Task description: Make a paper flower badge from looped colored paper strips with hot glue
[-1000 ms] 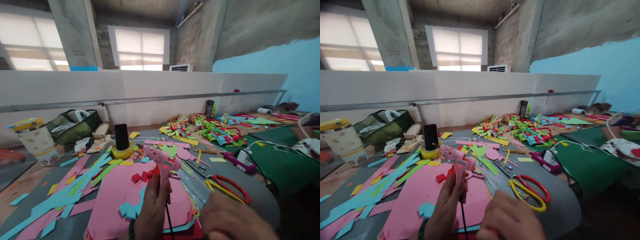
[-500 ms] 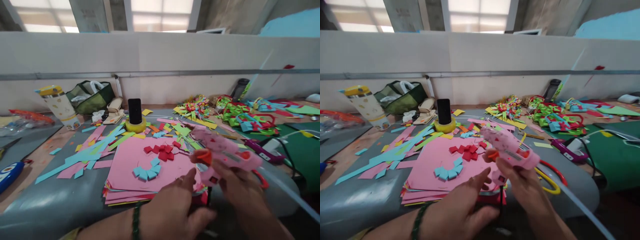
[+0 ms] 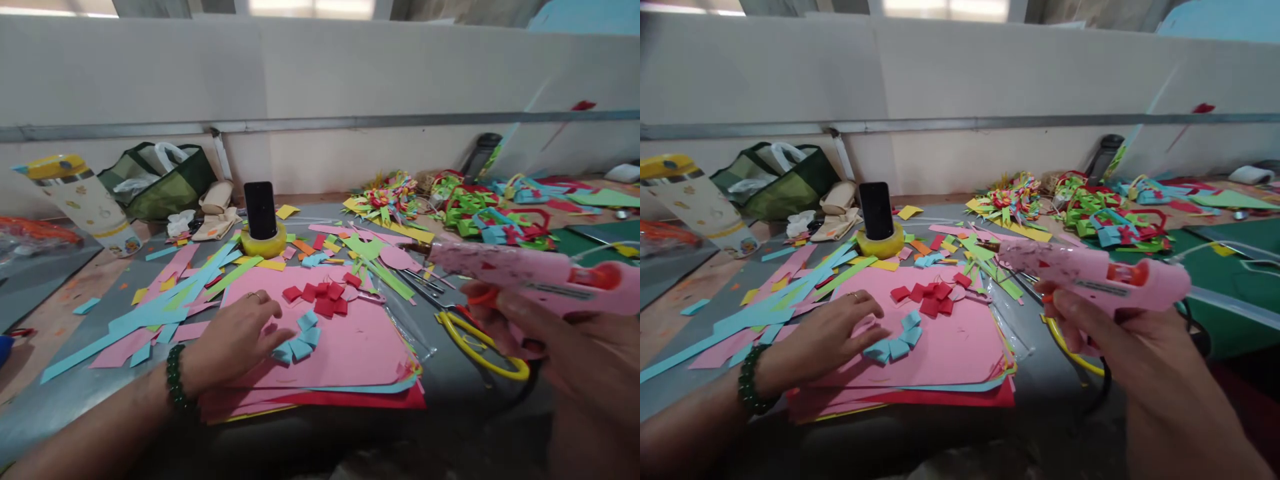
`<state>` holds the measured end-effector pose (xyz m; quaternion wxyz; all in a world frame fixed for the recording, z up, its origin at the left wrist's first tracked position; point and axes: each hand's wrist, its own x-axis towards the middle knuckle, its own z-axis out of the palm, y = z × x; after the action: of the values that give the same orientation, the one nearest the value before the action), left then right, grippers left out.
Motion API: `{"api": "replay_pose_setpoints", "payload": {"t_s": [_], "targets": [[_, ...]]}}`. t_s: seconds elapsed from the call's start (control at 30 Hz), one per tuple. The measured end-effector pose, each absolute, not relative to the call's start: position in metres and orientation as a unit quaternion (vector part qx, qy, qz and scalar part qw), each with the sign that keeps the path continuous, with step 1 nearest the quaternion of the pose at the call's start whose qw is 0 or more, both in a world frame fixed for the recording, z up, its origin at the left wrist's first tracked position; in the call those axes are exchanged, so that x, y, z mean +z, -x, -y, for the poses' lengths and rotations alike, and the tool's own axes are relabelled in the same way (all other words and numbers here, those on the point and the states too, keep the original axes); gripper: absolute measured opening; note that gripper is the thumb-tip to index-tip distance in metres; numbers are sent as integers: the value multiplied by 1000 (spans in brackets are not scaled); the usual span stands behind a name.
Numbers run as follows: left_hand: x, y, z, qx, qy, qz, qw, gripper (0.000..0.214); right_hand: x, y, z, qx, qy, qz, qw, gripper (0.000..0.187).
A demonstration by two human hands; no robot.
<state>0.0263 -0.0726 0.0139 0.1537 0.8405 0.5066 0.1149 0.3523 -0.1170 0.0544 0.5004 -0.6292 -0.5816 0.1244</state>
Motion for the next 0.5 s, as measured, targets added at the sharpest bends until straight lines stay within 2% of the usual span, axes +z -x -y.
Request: {"api": "replay_pose_setpoints", "payload": {"t_s": [0.1, 0.3, 0.5], "targets": [[9, -31, 66, 90, -816, -552, 144, 25, 49, -346, 117, 194, 633, 578, 477, 43], [10, -35, 47, 66, -786, -567, 238, 15, 50, -318, 121, 188, 597, 593, 506, 34], [10, -41, 41, 55, -792, -560, 236, 16, 47, -327, 122, 204, 602, 581, 508, 33]]}}
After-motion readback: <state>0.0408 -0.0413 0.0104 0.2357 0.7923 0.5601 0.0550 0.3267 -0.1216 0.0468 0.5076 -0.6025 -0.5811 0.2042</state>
